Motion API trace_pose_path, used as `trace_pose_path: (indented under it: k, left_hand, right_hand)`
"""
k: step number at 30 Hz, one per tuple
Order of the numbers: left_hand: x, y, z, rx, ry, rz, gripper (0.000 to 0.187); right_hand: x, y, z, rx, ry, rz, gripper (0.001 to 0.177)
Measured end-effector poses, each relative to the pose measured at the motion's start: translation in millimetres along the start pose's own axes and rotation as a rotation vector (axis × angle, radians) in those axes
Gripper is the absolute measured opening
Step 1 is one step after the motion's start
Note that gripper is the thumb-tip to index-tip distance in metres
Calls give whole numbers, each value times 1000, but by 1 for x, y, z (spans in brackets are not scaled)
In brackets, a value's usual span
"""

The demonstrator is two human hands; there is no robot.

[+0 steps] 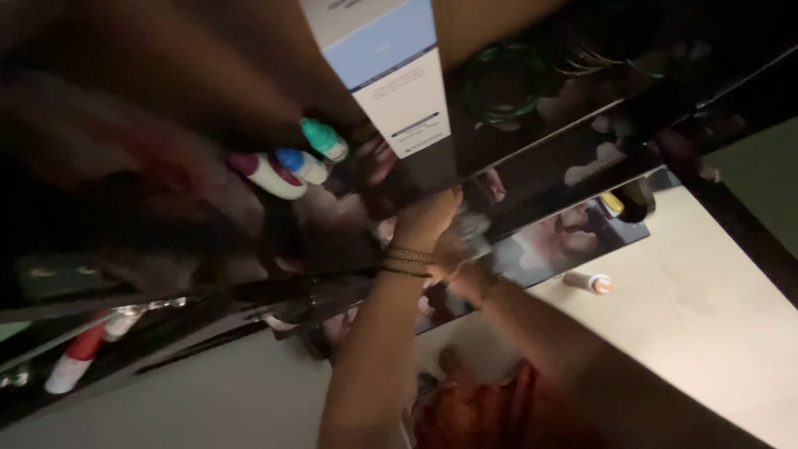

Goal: The person sits on the floor and organizes a drawer by moving jewelry, hair clips, and papers. They then wipe the surface of the drawer with a striped cloth and place hairbrushes and a bottle inside. Finally, they open a cabinet door to reveal shelves with toiletries and place a small container on a shelf.

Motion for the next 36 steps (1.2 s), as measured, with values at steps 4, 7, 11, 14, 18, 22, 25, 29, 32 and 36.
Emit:
trace_pose_path:
  k: [4, 7, 11, 14, 18, 22, 25, 29, 32, 36]
  left_hand:
    - [0, 4, 51, 132, -274, 147, 23]
    - [-31, 17, 103, 176, -249, 75, 24]
    - [-69, 32, 143, 232, -271, 33, 29]
    - [-73, 27, 136, 37, -262, -95, 28]
    - [-67, 20, 102, -264, -70, -372, 43]
    - [-67, 29, 75, 8, -147, -169, 70]
    - [-69, 38, 72, 365, -345, 11, 70]
    - [-70, 49, 67, 193, -313, -79, 57]
    - [-46, 60, 32, 111, -241, -127, 53]
    - [19, 81, -44, 109, 43, 0, 50]
  right_hand:
    - [-33, 6, -17, -127, -65, -157, 88]
    - [2, 13, -37, -196, -87, -129, 84]
    - [114, 34, -82, -146, -2, 110, 78]
    - [182, 54, -125, -77, 87, 323, 75]
    - [175, 66, -147, 10, 145, 391, 70]
    - [70, 84, -118, 51, 61, 105, 66]
    - [-20, 99, -83, -85, 14, -166, 64]
    - [-78, 108, -67, -215, 112, -296, 62]
    - [-103, 116, -90, -913, -327, -192, 85]
    - [-141, 187, -247, -1253, -1417, -1005, 66]
Point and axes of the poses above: each hand's wrist, its own y-axis away from the middle knuckle, its own z-axis out of the palm, x = y × z, the point moved 3 cm from there along -y, towards the middle knuckle, and after that the axes turned 2 degrees about -x, right-handed, at the moved point
